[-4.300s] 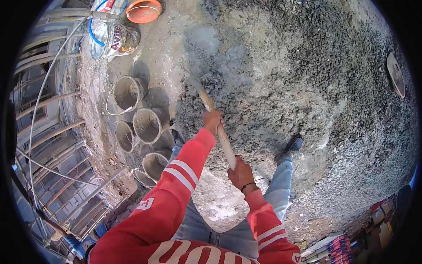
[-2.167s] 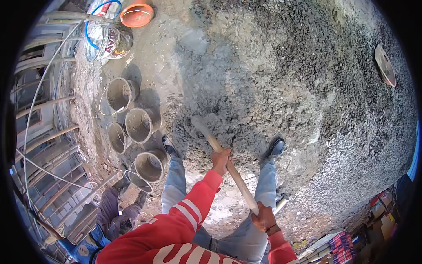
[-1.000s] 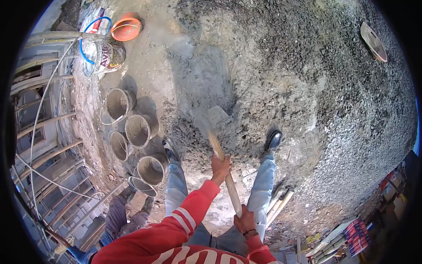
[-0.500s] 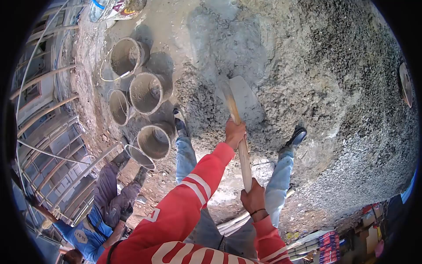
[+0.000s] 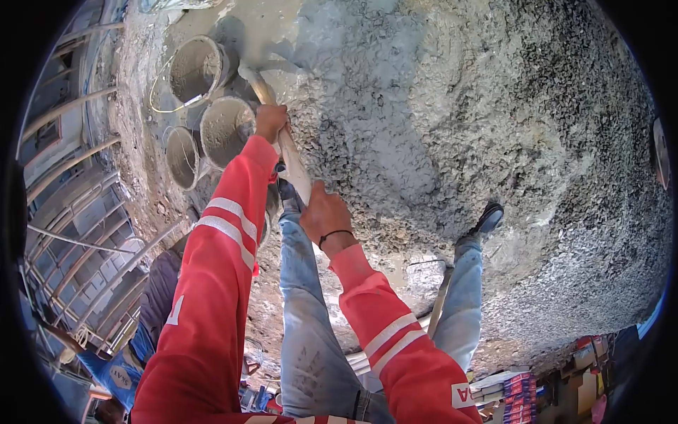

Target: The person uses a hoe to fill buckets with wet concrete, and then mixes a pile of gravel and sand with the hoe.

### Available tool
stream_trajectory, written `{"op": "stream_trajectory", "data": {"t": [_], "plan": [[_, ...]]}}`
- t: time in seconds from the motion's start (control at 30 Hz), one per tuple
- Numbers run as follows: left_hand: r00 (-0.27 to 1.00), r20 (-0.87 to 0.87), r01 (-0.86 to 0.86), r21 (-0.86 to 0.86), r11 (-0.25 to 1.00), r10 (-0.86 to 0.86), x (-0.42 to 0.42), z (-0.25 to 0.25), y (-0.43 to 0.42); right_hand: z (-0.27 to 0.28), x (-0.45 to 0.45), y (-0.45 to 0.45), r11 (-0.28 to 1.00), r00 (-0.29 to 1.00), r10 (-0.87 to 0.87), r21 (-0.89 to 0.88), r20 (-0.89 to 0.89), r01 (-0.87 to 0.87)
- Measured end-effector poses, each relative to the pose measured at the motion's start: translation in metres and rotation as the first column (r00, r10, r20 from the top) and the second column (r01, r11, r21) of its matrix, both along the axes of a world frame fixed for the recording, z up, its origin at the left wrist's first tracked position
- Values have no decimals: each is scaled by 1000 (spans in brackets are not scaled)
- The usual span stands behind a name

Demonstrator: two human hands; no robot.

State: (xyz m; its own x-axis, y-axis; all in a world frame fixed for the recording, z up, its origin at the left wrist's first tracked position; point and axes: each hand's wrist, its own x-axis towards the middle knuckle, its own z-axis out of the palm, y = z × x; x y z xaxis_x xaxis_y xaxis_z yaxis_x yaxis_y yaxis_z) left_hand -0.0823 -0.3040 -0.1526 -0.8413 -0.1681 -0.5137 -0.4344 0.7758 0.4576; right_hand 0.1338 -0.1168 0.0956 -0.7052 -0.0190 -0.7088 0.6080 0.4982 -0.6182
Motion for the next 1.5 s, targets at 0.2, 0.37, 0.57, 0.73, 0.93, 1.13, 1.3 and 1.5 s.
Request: {"op": "stream_trajectory", "data": {"t": [0.2, 0.37, 0.57, 0.73, 0.93, 1.13, 1.3, 1.5], "plan": [[918, 278, -257, -132, 957, 284, 230, 40, 136, 59, 138, 97, 994, 951, 84, 36, 299, -99], [392, 717, -913, 225, 341, 576, 314, 103, 233, 97, 211, 237, 994, 943, 95, -87, 318, -71], [161, 825, -962, 254, -100, 542, 407, 210, 304, 97, 328, 398, 896, 883, 441, -19, 162, -444], [184, 794, -963, 265, -56, 579, 467, 294, 309, 137, 406, 411, 844, 860, 504, 167, 74, -509], [561, 681, -768, 215, 604, 471, 342, 149, 312, 100, 336, 266, 977, 917, -174, 178, 358, 115], [962, 271, -84, 342, 936, -12, 194, 173, 432, 52, 246, 181, 681, 677, -731, 30, 85, 732], [943, 185, 23, 793, 608, -276, 189, 241, 572, 60, 210, 262, 542, 535, -817, 34, -216, 840], [796, 371, 369, 327, 870, -478, 289, 158, 571, 57, 242, 225, 300, 304, -950, -50, 79, 953]]}}
